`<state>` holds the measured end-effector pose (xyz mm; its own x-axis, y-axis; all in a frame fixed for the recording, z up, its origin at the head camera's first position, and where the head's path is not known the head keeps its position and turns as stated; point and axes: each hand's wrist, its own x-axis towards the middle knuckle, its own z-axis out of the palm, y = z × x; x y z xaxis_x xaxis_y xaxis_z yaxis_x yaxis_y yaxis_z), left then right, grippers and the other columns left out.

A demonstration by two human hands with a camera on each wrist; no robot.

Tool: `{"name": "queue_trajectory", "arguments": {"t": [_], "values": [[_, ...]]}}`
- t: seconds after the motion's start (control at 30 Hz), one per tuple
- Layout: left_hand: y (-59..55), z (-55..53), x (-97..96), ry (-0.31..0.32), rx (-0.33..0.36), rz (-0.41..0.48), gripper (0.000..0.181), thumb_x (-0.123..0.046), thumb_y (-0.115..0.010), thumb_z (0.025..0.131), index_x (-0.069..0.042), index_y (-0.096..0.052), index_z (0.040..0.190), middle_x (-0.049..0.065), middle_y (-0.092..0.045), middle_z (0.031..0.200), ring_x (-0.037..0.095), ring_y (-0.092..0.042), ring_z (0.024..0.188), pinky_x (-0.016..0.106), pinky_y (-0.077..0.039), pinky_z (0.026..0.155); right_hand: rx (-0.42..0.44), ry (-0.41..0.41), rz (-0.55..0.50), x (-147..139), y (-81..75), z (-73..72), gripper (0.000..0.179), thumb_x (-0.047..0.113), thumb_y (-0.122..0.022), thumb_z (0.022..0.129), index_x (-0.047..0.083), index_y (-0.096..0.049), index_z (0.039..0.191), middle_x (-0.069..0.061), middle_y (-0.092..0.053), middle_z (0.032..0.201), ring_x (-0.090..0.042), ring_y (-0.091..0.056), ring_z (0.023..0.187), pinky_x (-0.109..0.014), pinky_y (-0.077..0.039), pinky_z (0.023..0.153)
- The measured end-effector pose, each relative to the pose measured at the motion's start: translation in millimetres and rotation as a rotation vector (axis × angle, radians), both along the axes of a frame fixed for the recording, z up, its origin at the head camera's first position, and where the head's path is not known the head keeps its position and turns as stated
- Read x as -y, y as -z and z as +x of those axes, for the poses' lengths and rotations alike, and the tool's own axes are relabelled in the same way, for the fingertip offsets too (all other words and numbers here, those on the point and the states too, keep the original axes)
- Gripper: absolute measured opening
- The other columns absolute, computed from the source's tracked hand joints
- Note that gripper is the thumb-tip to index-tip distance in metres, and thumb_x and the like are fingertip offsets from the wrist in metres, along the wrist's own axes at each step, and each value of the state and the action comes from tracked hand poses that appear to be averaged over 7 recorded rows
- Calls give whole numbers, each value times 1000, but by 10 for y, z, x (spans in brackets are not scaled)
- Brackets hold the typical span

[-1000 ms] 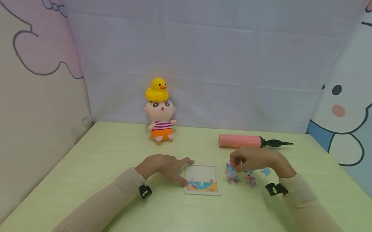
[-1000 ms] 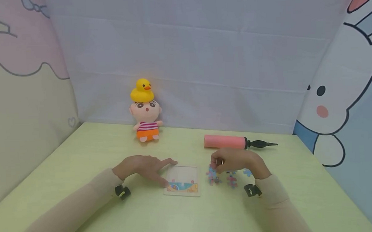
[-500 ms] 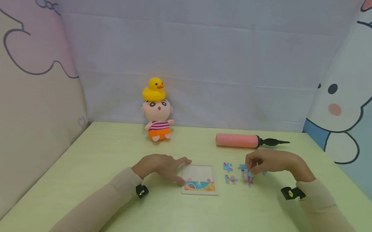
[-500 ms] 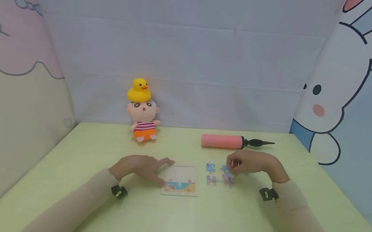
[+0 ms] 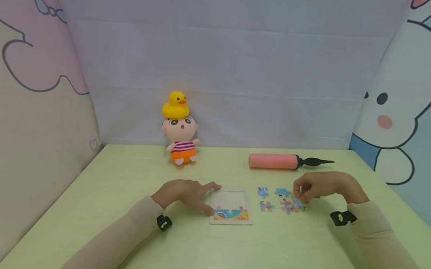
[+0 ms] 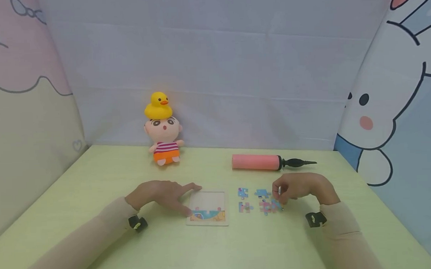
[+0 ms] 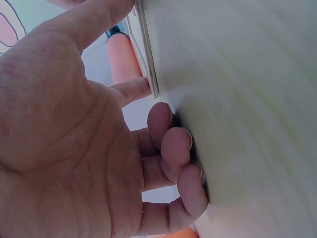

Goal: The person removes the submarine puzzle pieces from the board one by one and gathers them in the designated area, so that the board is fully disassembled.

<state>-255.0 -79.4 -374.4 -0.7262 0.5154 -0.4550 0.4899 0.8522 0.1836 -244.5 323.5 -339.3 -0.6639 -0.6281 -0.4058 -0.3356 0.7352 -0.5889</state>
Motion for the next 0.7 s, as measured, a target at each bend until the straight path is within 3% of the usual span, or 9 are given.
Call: {"name": "queue_trajectory", "arguments": {"t": [0.7], "values": [[-26, 15, -7, -3, 5, 7, 82, -65, -66, 85, -40, -27, 153, 6, -64, 115, 20, -59, 96, 43, -48, 84, 62, 73, 95, -97, 23, -45, 11, -3, -64, 81, 7, -62, 87, 3, -54, 73, -7, -40, 56, -22, -34, 56]]}}
